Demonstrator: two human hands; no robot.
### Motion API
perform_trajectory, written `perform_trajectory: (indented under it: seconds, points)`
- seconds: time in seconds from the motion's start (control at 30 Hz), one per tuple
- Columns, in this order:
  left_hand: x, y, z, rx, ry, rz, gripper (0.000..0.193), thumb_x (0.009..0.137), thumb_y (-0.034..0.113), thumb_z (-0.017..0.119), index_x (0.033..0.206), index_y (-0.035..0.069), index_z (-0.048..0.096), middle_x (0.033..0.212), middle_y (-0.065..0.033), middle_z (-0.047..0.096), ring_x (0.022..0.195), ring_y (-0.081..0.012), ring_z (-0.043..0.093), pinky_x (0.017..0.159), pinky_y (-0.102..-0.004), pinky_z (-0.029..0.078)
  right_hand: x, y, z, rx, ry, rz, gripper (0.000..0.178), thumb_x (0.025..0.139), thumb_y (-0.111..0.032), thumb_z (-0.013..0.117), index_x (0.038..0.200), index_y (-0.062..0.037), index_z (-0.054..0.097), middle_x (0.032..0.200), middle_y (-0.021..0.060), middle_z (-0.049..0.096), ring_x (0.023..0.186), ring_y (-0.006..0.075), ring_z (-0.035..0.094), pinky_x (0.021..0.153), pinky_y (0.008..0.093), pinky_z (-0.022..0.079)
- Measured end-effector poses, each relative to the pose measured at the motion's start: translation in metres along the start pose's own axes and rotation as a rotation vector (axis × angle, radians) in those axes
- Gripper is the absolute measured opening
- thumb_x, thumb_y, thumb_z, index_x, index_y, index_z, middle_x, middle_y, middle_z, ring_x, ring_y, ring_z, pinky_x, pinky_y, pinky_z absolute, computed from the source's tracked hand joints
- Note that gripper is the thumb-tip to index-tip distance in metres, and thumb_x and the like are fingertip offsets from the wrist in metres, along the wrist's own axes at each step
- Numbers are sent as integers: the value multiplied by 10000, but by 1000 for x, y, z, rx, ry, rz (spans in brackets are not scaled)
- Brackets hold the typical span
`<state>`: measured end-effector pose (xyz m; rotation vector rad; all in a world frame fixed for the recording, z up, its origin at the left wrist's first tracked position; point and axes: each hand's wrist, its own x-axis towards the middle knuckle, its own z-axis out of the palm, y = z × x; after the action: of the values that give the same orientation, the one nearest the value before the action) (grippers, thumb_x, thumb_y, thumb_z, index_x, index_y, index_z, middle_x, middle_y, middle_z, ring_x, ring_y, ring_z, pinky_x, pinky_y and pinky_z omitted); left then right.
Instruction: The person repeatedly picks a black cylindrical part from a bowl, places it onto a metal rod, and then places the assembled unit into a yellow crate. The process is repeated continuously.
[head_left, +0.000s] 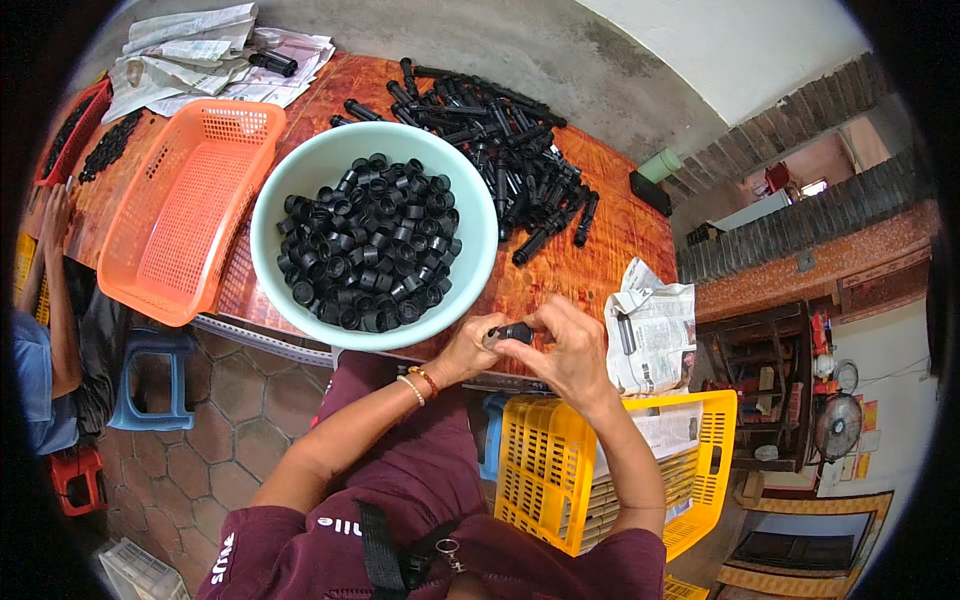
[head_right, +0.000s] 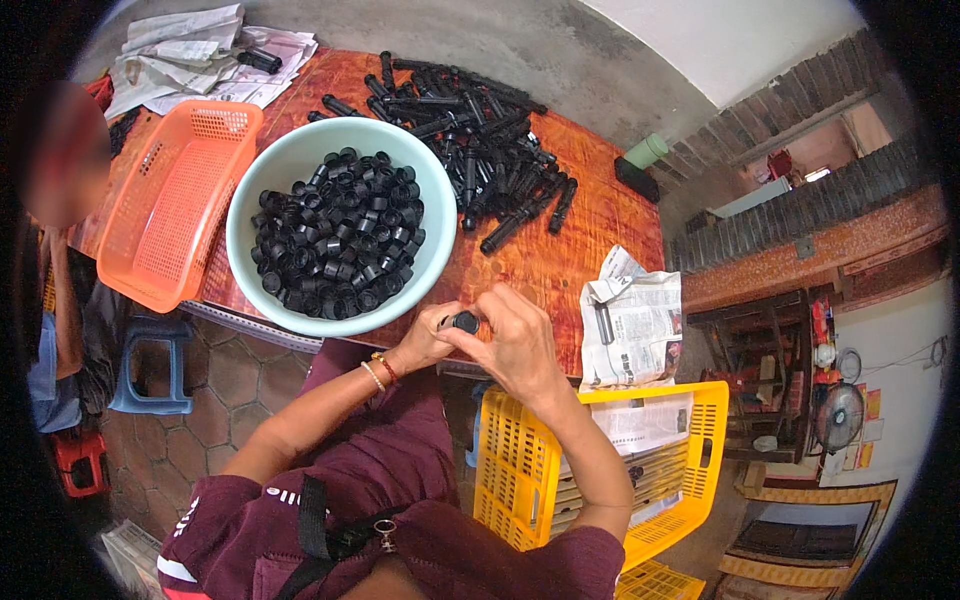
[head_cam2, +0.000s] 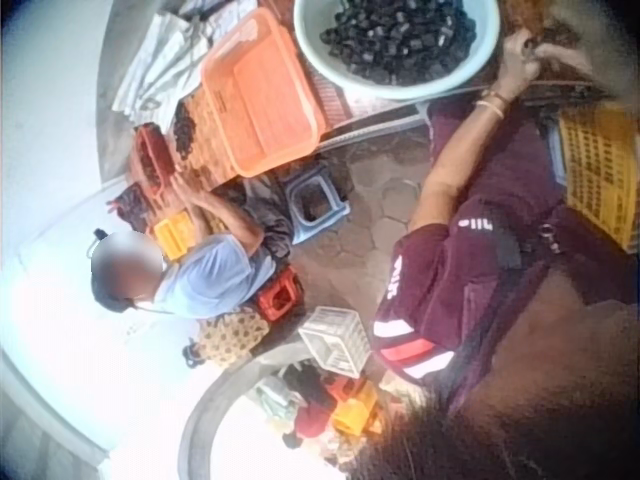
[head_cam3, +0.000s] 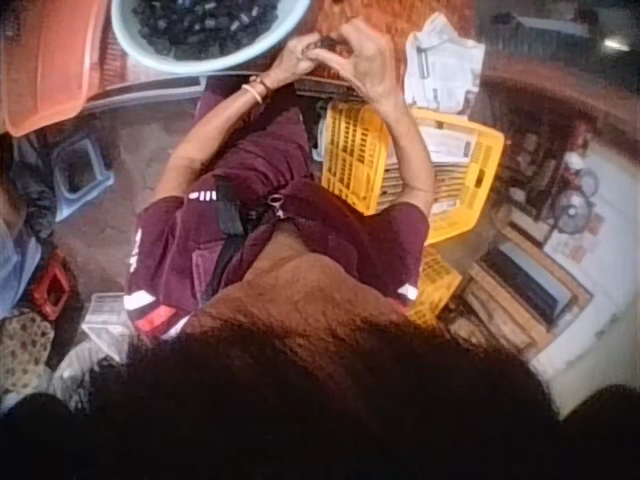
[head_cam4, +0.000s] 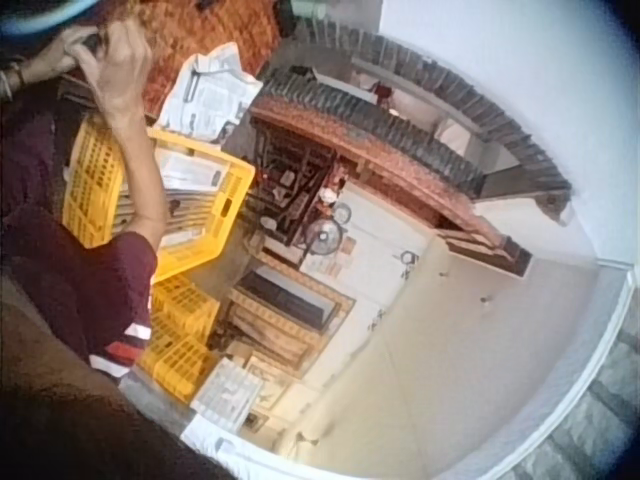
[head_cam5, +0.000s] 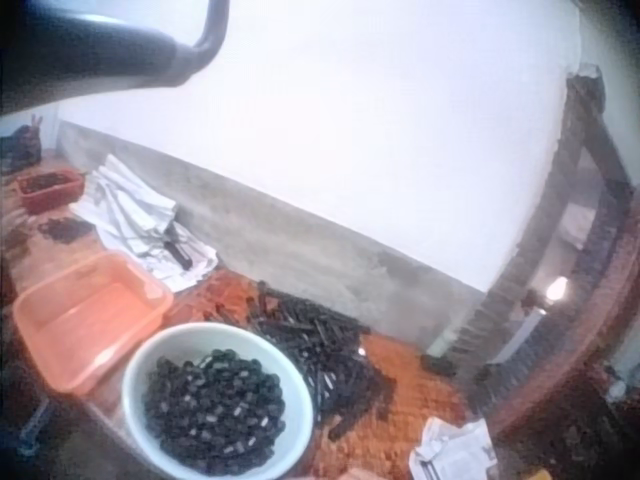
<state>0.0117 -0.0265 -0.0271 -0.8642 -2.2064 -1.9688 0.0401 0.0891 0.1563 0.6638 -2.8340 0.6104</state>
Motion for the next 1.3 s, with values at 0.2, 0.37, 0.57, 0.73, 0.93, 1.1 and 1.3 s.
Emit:
perform_trajectory:
  seconds: [0.2,0.37,0.57,0.73,0.93,1.1,1.3]
  points:
    - [5,16,-5,-128,34,7,240,751,96,713,903,8,550,738,-128,581,677,-311,592,610,-375,455,-3,-11,-8,182,-30,21,427,737,-187,744,1094,-2,602,963,140,567,838,306,590,731,369,487]
    - [6,14,-1,-187,65,41,219,765,95,708,909,15,563,752,-125,589,676,-300,593,599,-361,453,-4,-7,-15,214,-91,-20,360,785,-22,652,1137,27,592,952,142,573,876,297,580,765,368,478]
    - [6,13,-2,-182,55,39,193,776,97,698,856,22,539,705,-112,553,633,-304,562,576,-362,435,0,-8,-15,127,-70,-103,346,763,-6,670,1097,46,599,901,140,566,832,298,573,726,371,479]
    - [7,10,2,-180,84,100,182,778,97,686,844,23,534,693,-111,545,616,-301,551,562,-368,423,-6,-8,-9,101,-33,-80,357,754,-5,679,1097,47,594,874,142,562,802,302,573,700,371,481]
    - [9,13,-2,-140,60,100,174,767,90,683,850,22,546,688,-114,549,635,-310,576,572,-361,441,-2,-14,-10,128,4,10,272,775,-67,685,1016,41,622,839,154,586,774,291,595,685,351,483]
    - [2,19,10,-199,-32,60,243,782,110,654,991,23,565,944,-144,606,908,-289,598,705,-388,459,32,-13,-5,124,-145,3,243,859,-224,591,921,5,639,830,133,594,774,300,593,690,377,481]
    - [-12,17,21,-126,-81,71,256,797,122,637,1018,19,558,1013,-153,601,978,-285,581,743,-400,453,32,-7,32,-81,-373,-55,505,890,-427,509,695,11,666,722,157,625,672,334,637,588,440,499]
